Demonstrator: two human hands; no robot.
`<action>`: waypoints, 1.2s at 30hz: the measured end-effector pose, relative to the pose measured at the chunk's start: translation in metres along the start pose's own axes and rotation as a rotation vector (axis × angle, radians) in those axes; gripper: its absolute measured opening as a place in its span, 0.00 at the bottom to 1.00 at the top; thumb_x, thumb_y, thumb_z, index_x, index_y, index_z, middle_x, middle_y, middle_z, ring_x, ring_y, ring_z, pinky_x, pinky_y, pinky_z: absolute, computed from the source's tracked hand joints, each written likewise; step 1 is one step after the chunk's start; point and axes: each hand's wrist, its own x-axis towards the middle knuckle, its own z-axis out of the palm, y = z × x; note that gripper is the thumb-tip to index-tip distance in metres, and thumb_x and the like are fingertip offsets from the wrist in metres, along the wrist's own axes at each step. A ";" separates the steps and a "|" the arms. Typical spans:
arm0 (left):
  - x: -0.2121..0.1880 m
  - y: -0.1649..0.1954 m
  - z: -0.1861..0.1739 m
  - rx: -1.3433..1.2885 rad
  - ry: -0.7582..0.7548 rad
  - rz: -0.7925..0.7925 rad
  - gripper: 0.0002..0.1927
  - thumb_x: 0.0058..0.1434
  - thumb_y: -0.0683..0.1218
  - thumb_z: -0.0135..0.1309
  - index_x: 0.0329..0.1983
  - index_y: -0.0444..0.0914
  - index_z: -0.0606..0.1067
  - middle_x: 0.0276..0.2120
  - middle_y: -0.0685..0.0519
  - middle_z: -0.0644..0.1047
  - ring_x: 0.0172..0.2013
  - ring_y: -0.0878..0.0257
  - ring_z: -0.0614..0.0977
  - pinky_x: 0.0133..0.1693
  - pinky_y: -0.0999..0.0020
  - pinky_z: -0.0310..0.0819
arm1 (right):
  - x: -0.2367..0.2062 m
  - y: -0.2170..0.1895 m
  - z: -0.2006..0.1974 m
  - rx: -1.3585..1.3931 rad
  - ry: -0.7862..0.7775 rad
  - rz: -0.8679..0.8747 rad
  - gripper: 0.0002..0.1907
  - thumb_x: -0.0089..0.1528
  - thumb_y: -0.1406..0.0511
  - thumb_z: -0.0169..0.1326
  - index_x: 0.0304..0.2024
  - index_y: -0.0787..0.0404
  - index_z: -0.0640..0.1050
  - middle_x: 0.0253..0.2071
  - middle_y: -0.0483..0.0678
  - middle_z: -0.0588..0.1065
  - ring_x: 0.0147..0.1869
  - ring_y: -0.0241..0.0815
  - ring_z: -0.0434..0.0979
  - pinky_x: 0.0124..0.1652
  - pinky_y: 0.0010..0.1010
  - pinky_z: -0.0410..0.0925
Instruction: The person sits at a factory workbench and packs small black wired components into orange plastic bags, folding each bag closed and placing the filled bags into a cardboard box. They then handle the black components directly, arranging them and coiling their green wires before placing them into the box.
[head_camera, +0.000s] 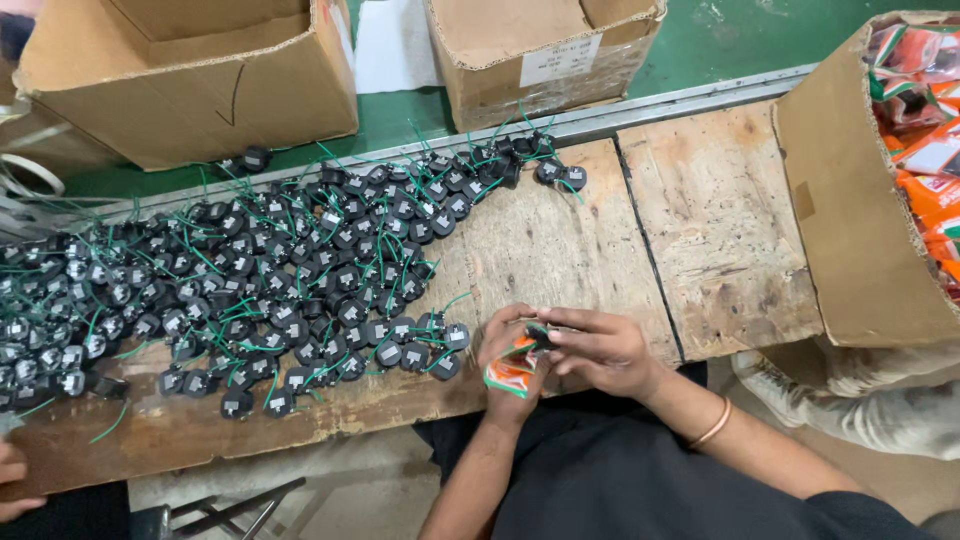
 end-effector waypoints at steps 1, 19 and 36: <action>-0.003 -0.004 -0.001 -0.135 -0.003 -0.092 0.17 0.58 0.46 0.67 0.47 0.34 0.79 0.53 0.52 0.72 0.51 0.61 0.78 0.51 0.67 0.76 | -0.002 0.002 0.001 -0.063 -0.015 -0.018 0.19 0.56 0.72 0.62 0.51 0.66 0.79 0.54 0.64 0.77 0.57 0.60 0.81 0.55 0.41 0.75; 0.003 -0.001 0.008 0.007 -0.106 0.054 0.44 0.44 0.35 0.63 0.64 0.40 0.59 0.57 0.44 0.67 0.56 0.51 0.74 0.60 0.58 0.71 | 0.031 -0.067 -0.050 -0.085 -0.013 0.279 0.09 0.56 0.71 0.57 0.38 0.63 0.82 0.44 0.53 0.73 0.43 0.46 0.78 0.46 0.31 0.72; -0.012 -0.014 0.008 -0.455 -0.338 -0.441 0.43 0.53 0.43 0.73 0.61 0.38 0.54 0.50 0.49 0.65 0.45 0.65 0.71 0.38 0.72 0.75 | 0.081 -0.068 -0.101 -0.266 -0.715 0.115 0.12 0.58 0.64 0.60 0.43 0.60 0.81 0.57 0.52 0.75 0.58 0.55 0.76 0.56 0.45 0.68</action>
